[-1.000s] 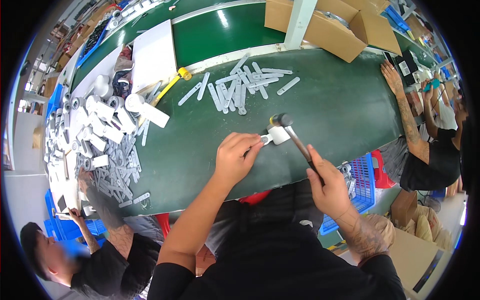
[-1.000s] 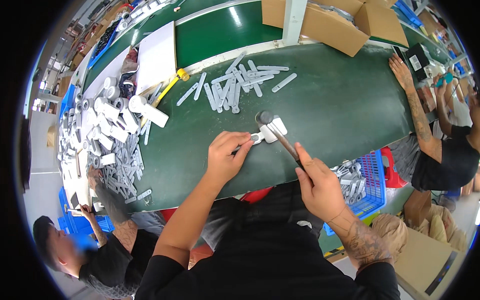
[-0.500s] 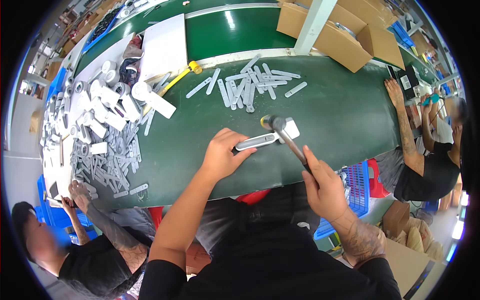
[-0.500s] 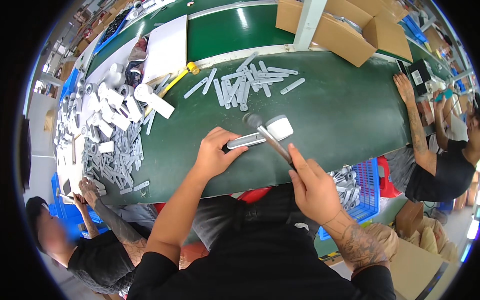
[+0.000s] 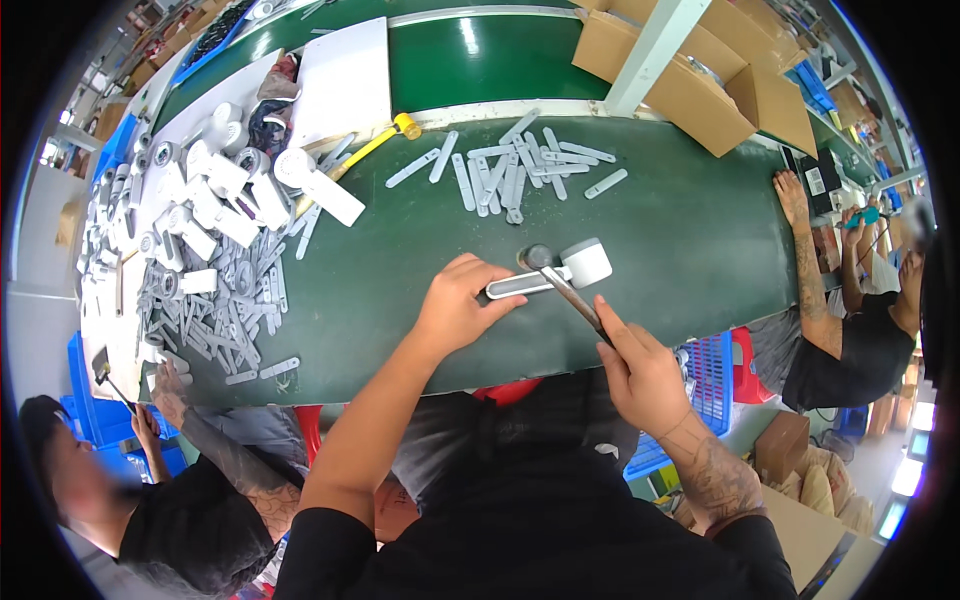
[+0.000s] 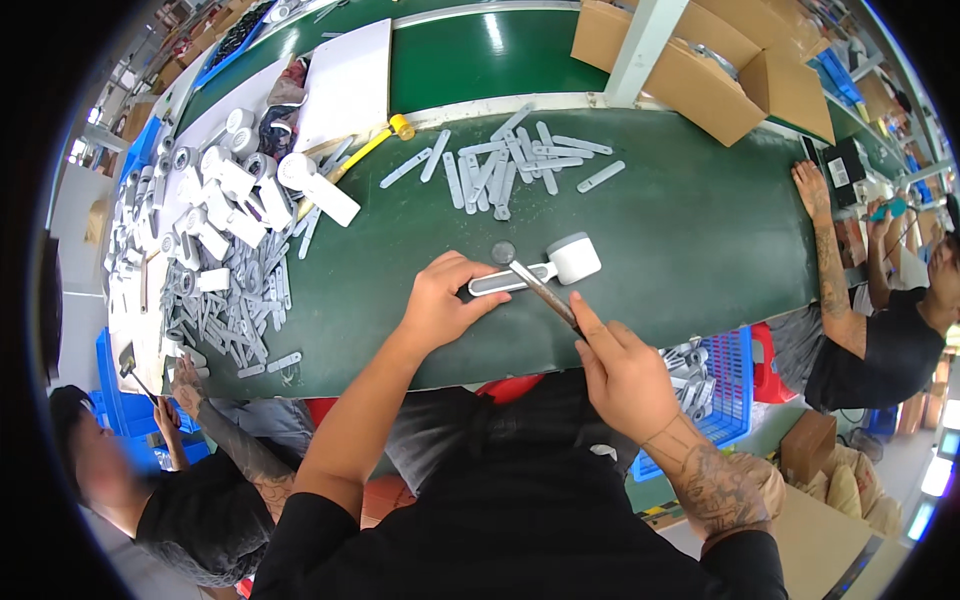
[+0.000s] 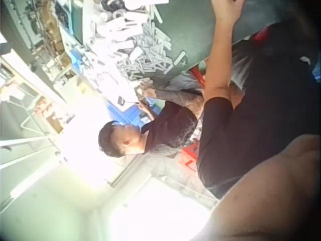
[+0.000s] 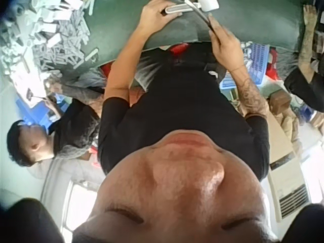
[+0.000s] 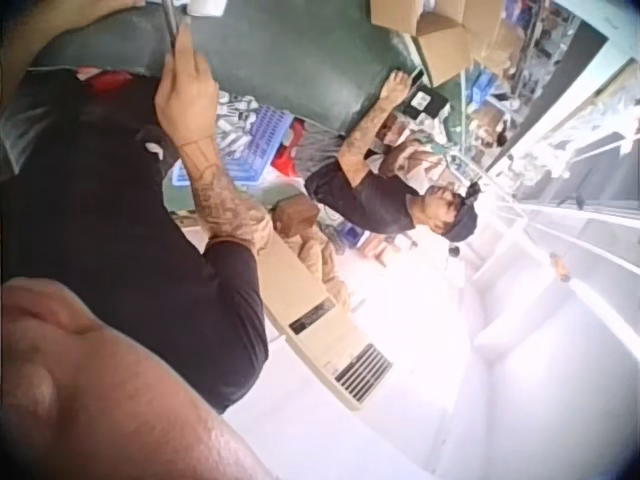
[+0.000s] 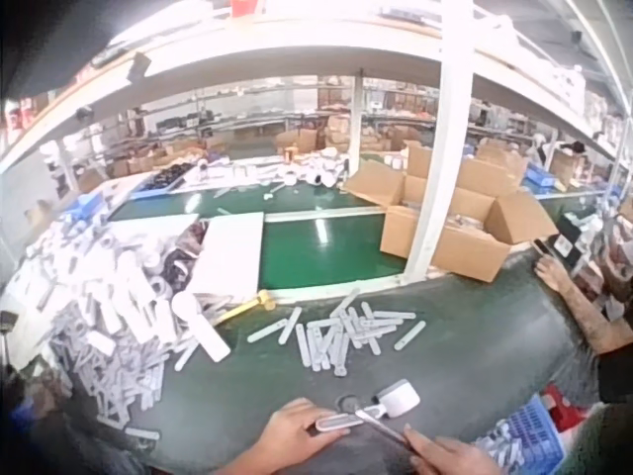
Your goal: The person takes plastic components from a blue crate onto the table, inserts plastic strips into the components by hand, and taps them secure using a small mallet.
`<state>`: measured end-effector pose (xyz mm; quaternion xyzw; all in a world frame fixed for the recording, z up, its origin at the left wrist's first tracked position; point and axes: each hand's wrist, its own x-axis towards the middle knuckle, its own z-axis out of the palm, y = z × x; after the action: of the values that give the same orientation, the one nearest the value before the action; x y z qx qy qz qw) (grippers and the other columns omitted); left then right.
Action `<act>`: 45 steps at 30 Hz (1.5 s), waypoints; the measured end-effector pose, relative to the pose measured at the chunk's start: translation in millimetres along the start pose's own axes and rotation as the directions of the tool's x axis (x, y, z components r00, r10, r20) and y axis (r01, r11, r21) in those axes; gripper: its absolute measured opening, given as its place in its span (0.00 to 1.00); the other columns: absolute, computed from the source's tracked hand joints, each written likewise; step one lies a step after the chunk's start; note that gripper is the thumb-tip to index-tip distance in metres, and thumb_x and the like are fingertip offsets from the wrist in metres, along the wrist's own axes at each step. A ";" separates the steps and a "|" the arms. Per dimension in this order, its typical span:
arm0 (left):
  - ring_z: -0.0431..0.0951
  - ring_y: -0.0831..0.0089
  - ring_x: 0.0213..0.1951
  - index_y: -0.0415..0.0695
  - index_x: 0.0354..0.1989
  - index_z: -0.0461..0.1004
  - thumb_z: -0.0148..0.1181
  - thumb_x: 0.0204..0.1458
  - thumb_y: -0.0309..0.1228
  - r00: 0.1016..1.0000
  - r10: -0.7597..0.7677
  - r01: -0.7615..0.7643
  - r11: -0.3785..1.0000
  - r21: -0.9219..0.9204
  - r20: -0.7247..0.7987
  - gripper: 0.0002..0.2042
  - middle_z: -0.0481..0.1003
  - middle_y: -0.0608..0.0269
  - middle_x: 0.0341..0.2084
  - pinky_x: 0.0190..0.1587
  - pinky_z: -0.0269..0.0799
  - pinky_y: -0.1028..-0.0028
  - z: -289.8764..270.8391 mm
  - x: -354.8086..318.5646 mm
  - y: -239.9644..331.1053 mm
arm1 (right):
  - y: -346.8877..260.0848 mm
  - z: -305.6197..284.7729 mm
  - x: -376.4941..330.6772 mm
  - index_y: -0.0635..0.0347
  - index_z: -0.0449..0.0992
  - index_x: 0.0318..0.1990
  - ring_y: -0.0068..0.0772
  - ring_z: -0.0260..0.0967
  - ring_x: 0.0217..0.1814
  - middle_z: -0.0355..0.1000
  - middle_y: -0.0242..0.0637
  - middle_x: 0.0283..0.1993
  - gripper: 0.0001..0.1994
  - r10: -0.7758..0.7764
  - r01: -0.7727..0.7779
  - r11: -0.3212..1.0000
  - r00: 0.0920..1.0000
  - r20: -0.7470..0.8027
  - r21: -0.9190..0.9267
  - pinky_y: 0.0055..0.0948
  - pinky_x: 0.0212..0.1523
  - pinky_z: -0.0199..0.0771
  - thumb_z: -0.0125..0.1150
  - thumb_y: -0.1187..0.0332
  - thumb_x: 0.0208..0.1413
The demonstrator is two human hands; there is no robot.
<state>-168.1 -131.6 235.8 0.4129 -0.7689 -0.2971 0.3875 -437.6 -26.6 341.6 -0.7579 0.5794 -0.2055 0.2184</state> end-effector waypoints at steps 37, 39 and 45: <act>0.79 0.65 0.36 0.39 0.52 0.87 0.76 0.60 0.29 0.976 -0.147 0.128 0.984 -0.126 -0.162 0.13 0.83 0.57 0.34 0.41 0.75 0.68 -17.7 -10.9 18.6 | 168.8 6.8 31.9 0.50 0.83 0.64 0.44 0.77 0.37 0.75 0.41 0.39 0.20 0.011 -0.172 0.953 0.844 -0.536 -0.251 0.38 0.40 0.79 0.68 0.74 0.65; 0.80 0.66 0.37 0.39 0.52 0.86 0.75 0.60 0.27 0.975 -0.134 0.117 0.988 -0.103 -0.175 0.13 0.83 0.56 0.34 0.42 0.75 0.69 -23.3 -8.2 19.9 | 164.6 7.1 35.6 0.50 0.84 0.62 0.45 0.78 0.38 0.76 0.41 0.39 0.19 0.061 -0.214 0.952 0.833 -0.550 -0.217 0.39 0.40 0.80 0.69 0.72 0.65; 0.79 0.75 0.33 0.39 0.54 0.82 0.61 0.71 0.29 0.744 -0.661 0.445 0.599 -0.666 -0.097 0.10 0.83 0.58 0.43 0.32 0.71 0.77 -60.6 -58.1 4.9 | 168.0 4.5 27.4 0.57 0.83 0.56 0.51 0.80 0.43 0.79 0.45 0.42 0.14 0.084 -0.246 0.949 0.802 -0.591 -0.199 0.41 0.45 0.81 0.69 0.73 0.63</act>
<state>-98.3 -87.3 250.9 0.5315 -0.3848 -0.5578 0.5082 -560.8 -91.8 243.9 -0.6285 0.7045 -0.3253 -0.0534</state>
